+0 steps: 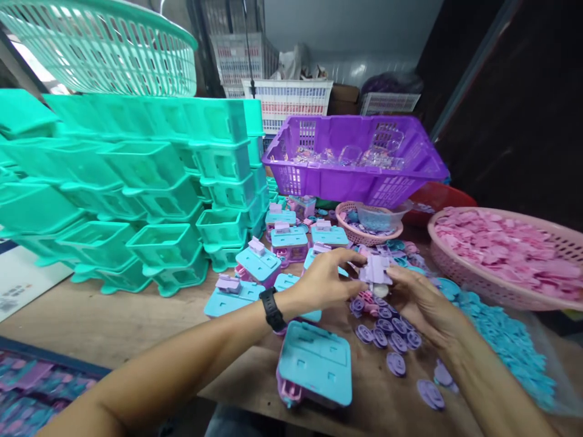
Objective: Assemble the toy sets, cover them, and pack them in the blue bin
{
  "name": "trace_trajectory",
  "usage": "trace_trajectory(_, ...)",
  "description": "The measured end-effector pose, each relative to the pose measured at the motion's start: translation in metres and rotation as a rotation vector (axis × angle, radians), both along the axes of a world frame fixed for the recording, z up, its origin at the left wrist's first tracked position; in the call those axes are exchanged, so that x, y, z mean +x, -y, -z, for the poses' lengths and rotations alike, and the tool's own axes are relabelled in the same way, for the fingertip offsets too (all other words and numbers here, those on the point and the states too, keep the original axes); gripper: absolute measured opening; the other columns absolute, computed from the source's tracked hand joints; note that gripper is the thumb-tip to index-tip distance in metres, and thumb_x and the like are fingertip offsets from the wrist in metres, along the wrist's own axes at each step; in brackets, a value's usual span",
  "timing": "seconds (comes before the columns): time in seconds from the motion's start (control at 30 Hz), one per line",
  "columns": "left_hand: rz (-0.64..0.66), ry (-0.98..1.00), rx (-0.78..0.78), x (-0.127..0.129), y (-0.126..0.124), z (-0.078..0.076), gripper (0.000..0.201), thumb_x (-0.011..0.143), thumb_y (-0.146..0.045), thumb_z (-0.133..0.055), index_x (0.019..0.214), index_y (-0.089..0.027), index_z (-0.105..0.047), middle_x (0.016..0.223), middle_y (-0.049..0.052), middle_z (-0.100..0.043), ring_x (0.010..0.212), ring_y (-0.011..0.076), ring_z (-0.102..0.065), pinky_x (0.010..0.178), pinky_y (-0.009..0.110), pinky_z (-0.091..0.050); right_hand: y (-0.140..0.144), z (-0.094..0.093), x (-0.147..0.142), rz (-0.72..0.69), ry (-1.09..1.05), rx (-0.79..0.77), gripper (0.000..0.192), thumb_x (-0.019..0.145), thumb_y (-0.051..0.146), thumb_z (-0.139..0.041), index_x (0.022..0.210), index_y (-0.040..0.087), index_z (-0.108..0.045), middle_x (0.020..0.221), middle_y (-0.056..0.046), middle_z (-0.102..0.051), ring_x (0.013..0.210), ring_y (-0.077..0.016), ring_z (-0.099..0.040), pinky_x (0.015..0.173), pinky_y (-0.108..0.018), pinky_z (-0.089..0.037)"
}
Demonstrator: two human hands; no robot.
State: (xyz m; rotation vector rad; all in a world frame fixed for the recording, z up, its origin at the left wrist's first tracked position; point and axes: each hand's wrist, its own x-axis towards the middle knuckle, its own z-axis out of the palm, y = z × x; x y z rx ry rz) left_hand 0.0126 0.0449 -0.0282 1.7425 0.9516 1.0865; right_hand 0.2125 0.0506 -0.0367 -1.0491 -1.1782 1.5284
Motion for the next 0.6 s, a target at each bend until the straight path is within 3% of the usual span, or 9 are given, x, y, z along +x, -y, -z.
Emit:
trace_trajectory(0.13, -0.026, 0.084, -0.02, -0.018, 0.013, 0.002, 0.029, 0.079, -0.021, -0.079, 0.107, -0.016, -0.073, 0.113, 0.008, -0.074, 0.105, 0.0223, -0.068, 0.087, 0.03, -0.054, 0.002, 0.002, -0.015, 0.045, -0.089, -0.054, 0.033, 0.063, 0.05, -0.089, 0.08, 0.025, -0.076, 0.074, -0.002, -0.075, 0.063, -0.0189, -0.066, 0.057, -0.03, -0.057)
trace_trajectory(0.23, -0.123, 0.087, 0.008, -0.035, 0.023, -0.001, 0.02, 0.075, -0.016, -0.075, 0.094, -0.017, -0.068, 0.096, 0.003, -0.07, 0.092, 0.018, -0.065, 0.086, 0.03, -0.052, 0.003, -0.001, -0.026, 0.0, -0.083, -0.019, 0.038, 0.062, 0.05, -0.09, 0.087, 0.026, -0.076, 0.089, -0.004, -0.079, 0.078, -0.0238, -0.072, 0.07, -0.035, -0.061)
trace_trajectory(0.33, -0.161, 0.25, -0.175, -0.05, 0.032, -0.006, 0.017, 0.073, -0.014, -0.065, 0.086, -0.019, -0.056, 0.079, -0.003, -0.059, 0.074, 0.0133, -0.06, 0.075, 0.028, -0.053, 0.005, -0.004, -0.042, -0.028, -0.044, 0.05, 0.041, 0.063, 0.046, -0.092, 0.095, 0.026, -0.076, 0.097, -0.005, -0.08, 0.086, -0.0236, -0.074, 0.078, -0.036, -0.061)
trace_trajectory(0.47, -0.08, 0.502, -0.446, -0.066, 0.042, -0.011, 0.019, 0.074, -0.015, -0.055, 0.092, -0.021, -0.051, 0.08, -0.004, -0.056, 0.069, 0.0114, -0.059, 0.07, 0.028, -0.054, 0.01, -0.002, -0.075, -0.078, -0.026, 0.072, 0.046, 0.061, 0.047, -0.094, 0.097, 0.024, -0.077, 0.098, -0.005, -0.08, 0.09, -0.0241, -0.074, 0.087, -0.039, -0.059)
trace_trajectory(0.6, -0.138, 0.413, -0.334, -0.086, 0.045, -0.008, 0.023, 0.075, -0.013, -0.055, 0.096, -0.021, -0.05, 0.09, -0.002, -0.057, 0.078, 0.0119, -0.06, 0.077, 0.027, -0.053, 0.011, 0.006, -0.103, -0.137, 0.166, 0.205, 0.042, 0.069, 0.056, -0.085, 0.095, 0.023, -0.079, 0.101, -0.006, -0.08, 0.096, -0.0284, -0.073, 0.093, -0.045, -0.055)
